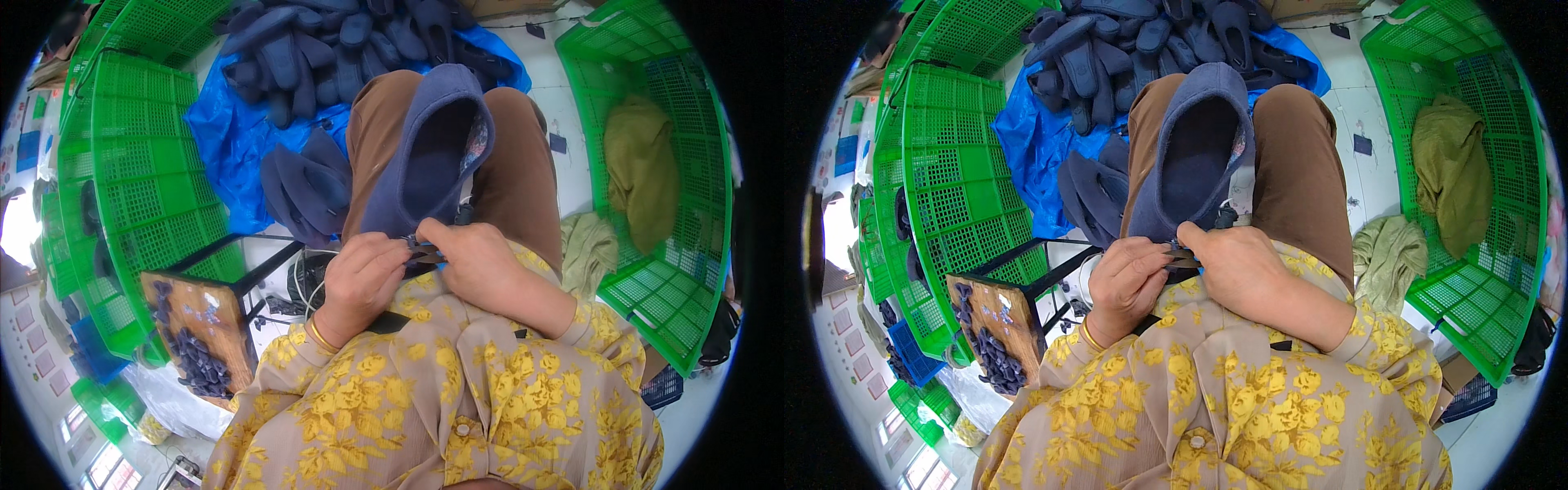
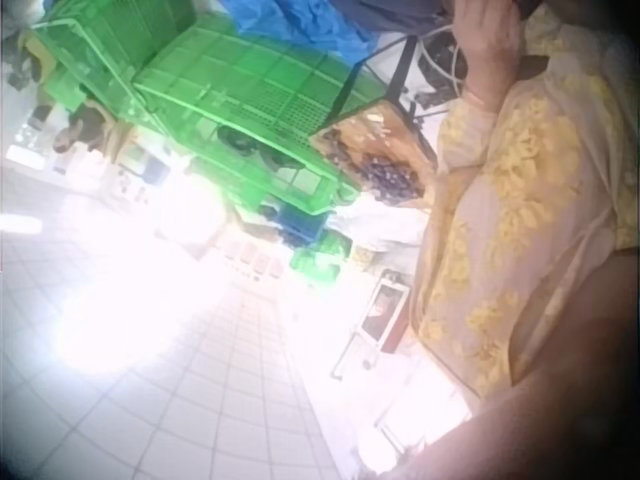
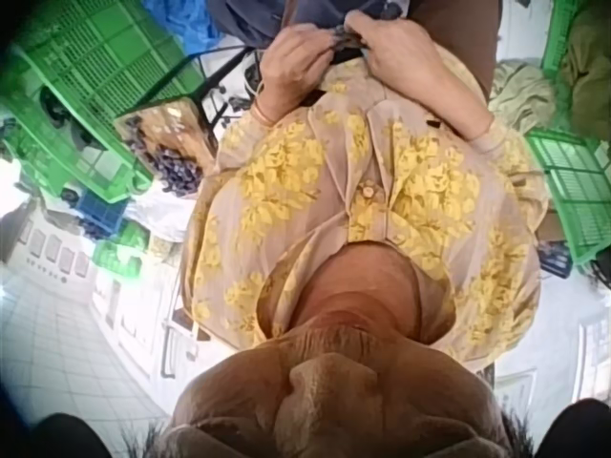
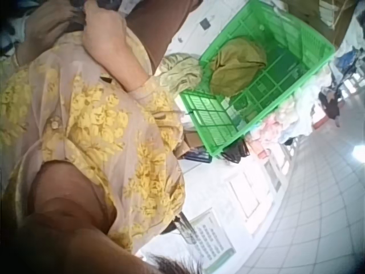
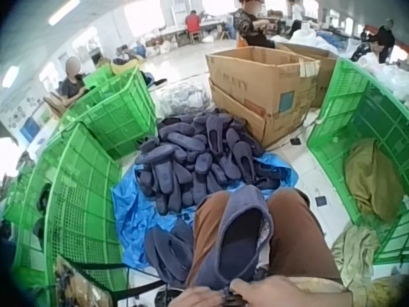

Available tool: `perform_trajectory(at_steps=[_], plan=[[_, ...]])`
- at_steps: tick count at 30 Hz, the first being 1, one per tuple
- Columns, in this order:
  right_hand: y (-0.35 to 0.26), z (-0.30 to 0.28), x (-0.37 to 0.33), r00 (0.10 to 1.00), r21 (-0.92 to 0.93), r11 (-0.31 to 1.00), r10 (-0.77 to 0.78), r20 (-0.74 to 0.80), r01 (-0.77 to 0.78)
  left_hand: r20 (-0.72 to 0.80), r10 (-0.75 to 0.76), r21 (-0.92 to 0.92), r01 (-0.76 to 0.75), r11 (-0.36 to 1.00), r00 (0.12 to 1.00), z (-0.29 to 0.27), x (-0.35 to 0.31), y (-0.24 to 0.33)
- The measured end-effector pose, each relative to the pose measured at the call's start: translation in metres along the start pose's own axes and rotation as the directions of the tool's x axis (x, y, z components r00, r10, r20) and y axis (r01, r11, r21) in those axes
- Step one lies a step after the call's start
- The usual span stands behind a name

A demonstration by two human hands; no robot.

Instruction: The person sits on the floor and uses a blue-handled tool to stitch the upper part of a dark blue slipper. They repeatedly pick up slippers from a nearby pile, work on them, and place them back down.

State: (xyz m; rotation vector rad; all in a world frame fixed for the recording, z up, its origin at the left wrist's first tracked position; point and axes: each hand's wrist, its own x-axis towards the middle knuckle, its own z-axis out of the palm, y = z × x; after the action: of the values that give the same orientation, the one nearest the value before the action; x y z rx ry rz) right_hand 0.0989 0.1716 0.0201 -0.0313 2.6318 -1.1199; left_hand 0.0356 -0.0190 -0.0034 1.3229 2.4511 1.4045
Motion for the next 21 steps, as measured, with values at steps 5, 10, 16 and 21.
perform_trajectory(at_steps=[5,10,16,21], plan=[[0.006,-0.004,-0.006,0.999,0.219,0.975,-0.031,-0.034,0.037,-0.058,0.012,0.021,-0.011,1.0,0.998,-0.002,0.001,0.003],[0.011,0.01,-0.005,0.997,0.29,0.956,-0.016,-0.074,0.036,-0.041,0.01,-0.018,-0.011,1.0,0.999,0.001,-0.002,0.0],[0.005,0.004,-0.002,0.998,0.451,0.893,0.035,-0.05,-0.009,-0.042,0.003,-0.037,-0.005,0.999,0.999,0.001,-0.002,0.001],[0.006,0.004,0.004,0.999,0.506,0.863,0.03,-0.021,-0.015,-0.052,0.019,-0.025,-0.02,0.999,0.998,0.003,-0.001,0.002]])
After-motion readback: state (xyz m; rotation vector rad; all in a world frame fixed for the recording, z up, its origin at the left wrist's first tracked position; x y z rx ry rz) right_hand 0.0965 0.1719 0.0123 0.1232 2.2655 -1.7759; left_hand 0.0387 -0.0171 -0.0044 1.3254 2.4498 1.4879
